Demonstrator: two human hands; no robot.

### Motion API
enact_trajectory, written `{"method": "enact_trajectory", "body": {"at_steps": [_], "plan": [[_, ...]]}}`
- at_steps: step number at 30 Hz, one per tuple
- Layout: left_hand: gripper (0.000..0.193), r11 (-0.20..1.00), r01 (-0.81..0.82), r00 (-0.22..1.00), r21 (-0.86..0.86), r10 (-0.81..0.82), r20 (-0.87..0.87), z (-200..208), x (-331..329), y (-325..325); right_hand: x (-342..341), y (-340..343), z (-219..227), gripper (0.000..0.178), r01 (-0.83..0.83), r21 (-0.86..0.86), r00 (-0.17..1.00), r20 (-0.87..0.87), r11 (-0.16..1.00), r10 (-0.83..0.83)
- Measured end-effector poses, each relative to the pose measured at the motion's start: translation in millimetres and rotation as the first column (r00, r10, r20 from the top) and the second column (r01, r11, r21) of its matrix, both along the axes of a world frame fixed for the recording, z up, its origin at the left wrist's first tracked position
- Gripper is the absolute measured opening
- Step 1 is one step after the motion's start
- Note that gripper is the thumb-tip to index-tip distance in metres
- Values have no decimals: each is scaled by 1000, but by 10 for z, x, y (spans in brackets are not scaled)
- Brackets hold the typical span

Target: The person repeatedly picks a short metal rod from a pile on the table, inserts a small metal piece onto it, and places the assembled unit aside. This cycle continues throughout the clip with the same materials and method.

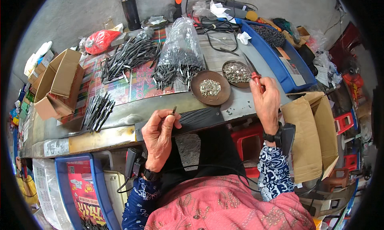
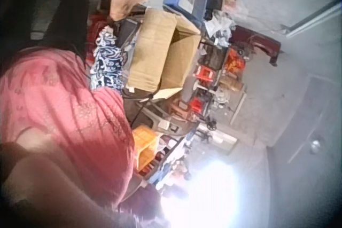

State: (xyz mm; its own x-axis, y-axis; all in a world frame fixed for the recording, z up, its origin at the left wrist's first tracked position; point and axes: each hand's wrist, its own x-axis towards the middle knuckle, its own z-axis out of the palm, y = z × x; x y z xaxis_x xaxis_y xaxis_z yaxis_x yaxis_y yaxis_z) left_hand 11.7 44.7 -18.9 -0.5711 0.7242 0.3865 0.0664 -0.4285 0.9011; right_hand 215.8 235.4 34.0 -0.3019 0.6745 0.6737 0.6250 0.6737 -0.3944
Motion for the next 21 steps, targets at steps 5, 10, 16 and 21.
{"method": "enact_trajectory", "body": {"at_steps": [5,10,16,21], "plan": [[10,996,-36,996,-84,29,-80,97,49,-76,346,476,-436,23,352,-28,918,208,936,-339],[11,987,-61,989,-149,39,-142,156,119,-126,372,603,-622,25,421,67,857,297,905,-421],[14,972,-95,974,-216,46,-223,192,173,-157,237,479,-507,29,396,73,866,302,915,-398],[11,970,-69,989,-232,36,-141,221,226,-139,31,300,-453,31,7,212,978,201,977,-50]]}}
